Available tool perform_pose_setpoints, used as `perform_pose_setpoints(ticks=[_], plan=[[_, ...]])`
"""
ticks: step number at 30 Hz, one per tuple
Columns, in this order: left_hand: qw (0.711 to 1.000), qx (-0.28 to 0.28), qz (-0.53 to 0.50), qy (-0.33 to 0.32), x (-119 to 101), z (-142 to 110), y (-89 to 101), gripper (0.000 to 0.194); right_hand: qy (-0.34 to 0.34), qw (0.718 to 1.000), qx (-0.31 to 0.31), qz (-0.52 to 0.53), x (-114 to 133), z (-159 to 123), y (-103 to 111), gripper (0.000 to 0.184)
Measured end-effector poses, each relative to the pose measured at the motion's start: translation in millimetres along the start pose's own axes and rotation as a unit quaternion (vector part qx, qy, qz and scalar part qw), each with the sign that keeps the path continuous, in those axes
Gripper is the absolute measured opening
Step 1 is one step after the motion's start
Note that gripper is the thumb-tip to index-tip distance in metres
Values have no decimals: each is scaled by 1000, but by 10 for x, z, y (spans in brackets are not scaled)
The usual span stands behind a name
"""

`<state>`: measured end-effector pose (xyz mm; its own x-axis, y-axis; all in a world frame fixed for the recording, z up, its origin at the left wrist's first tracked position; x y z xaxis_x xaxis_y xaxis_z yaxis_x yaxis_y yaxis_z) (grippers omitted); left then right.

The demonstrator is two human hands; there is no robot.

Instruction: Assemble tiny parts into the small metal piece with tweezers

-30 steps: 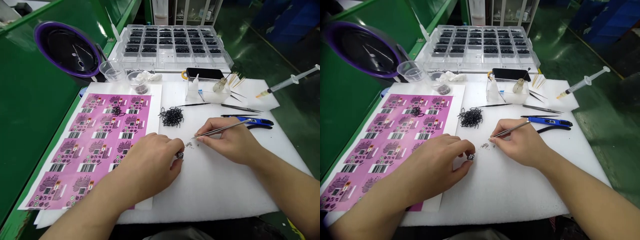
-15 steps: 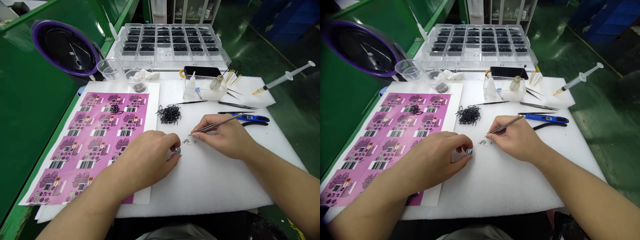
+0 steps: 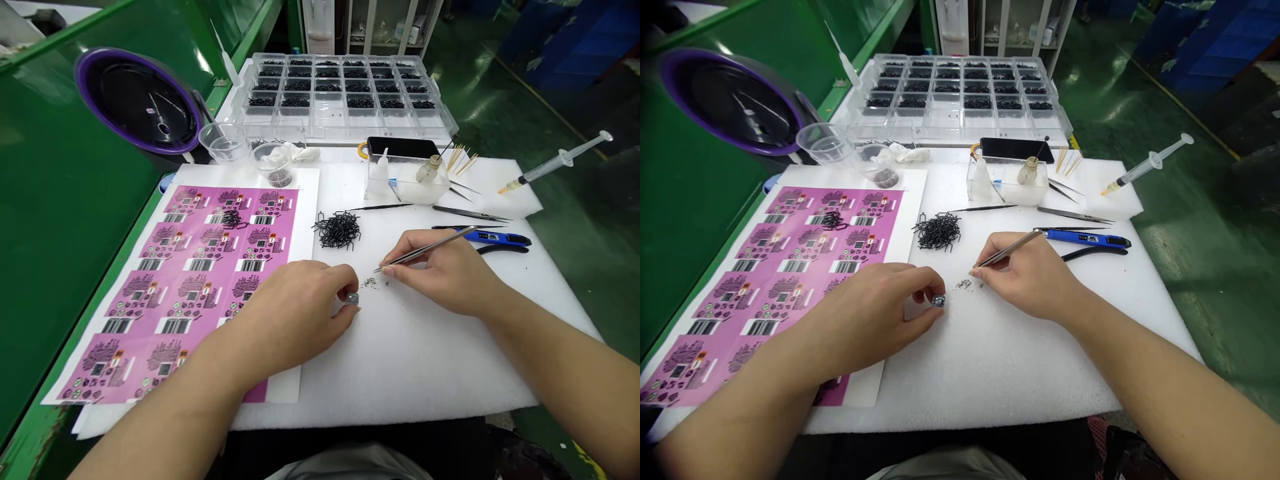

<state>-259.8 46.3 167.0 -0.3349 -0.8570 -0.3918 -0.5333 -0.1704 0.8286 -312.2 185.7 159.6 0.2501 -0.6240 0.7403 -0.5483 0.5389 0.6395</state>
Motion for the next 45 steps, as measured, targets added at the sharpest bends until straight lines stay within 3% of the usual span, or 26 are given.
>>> perform_pose_setpoints(ticks=[45], plan=[[1000, 5, -4, 13, 7, -28, -6, 14, -14, 1000, 14, -10, 20, 0, -6, 5]])
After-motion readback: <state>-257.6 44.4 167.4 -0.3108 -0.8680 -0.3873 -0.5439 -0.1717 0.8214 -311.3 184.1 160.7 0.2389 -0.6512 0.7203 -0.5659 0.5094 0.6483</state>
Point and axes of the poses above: each hand's wrist, its own z-axis towards the middle knuckle, its own y-axis out of the back of the hand, x = y × z, the point moved 9 cm from there along z, towards the middle knuckle, and after that the axes turned 13 degrees about x, right-handed, at the moved point
